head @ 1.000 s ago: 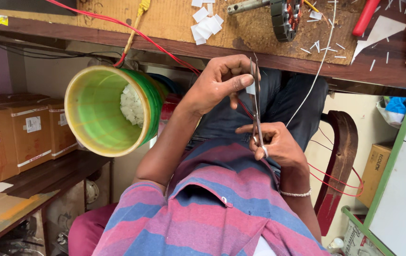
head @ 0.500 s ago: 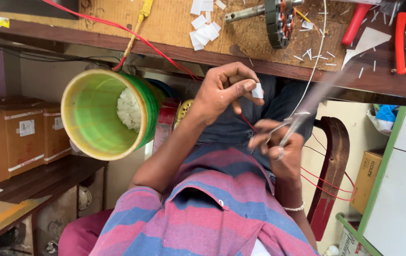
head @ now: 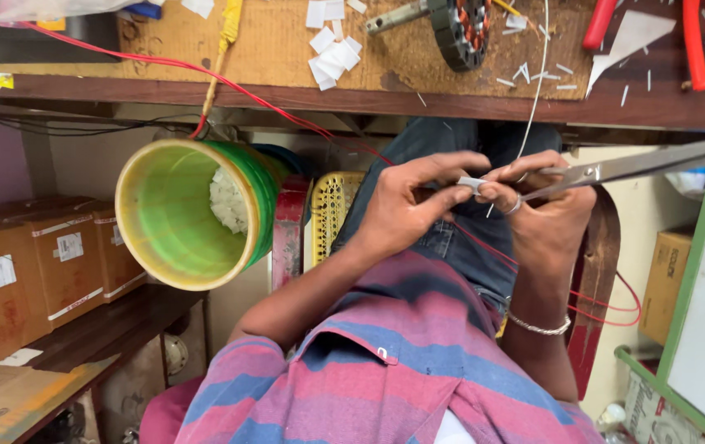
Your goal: The person cuts small white insulating pieces from a roll using scissors and places them onto the slots of a motor stator. They repeatedly trim the pieces and insert them into the stator windings.
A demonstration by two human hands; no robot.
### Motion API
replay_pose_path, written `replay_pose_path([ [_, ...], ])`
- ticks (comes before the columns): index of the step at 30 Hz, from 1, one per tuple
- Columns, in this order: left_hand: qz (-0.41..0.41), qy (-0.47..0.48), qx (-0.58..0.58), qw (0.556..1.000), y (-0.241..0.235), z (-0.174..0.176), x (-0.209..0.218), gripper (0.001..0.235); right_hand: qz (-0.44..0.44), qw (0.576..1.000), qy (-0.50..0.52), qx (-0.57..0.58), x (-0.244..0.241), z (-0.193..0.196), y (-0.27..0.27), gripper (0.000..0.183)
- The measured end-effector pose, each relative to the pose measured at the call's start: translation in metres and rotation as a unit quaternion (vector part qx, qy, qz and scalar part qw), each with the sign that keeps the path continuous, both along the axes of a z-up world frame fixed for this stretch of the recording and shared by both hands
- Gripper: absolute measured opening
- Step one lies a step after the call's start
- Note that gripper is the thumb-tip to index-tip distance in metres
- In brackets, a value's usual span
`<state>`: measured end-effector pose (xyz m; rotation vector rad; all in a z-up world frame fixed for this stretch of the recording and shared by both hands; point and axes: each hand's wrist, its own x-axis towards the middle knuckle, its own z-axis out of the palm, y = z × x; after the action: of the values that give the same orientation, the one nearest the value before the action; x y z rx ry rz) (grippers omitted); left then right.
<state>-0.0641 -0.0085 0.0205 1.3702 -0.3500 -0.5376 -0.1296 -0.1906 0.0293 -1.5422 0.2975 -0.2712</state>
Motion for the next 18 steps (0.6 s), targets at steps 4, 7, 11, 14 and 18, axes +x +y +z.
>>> replay_pose_path([
  [4, 0.017, -0.172, 0.039, 0.984, 0.002, 0.021, 0.009, 0.015, 0.048, 0.999, 0.008, 0.008, -0.004, 0.001, -0.013, 0.038],
  [7, 0.030, -0.024, 0.025, 0.999, 0.000, 0.030, 0.019, 0.015, 0.087, 0.992, 0.096, 0.010, -0.002, 0.004, -0.015, 0.060],
  [11, 0.088, -0.046, 0.016, 0.995, 0.000, 0.026, 0.028, 0.015, 0.226, 0.966, 0.110, -0.057, -0.004, -0.002, -0.006, 0.094],
  [14, 0.107, -0.096, 0.015, 0.990, 0.001, 0.015, 0.030, 0.013, 0.265, 0.944, 0.194, 0.011, -0.019, -0.014, 0.004, 0.103],
  [18, 0.107, -0.115, 0.040, 0.987, -0.002, 0.012, 0.034, 0.012, 0.290, 0.925, 0.221, 0.108, -0.025, -0.026, 0.007, 0.105],
])
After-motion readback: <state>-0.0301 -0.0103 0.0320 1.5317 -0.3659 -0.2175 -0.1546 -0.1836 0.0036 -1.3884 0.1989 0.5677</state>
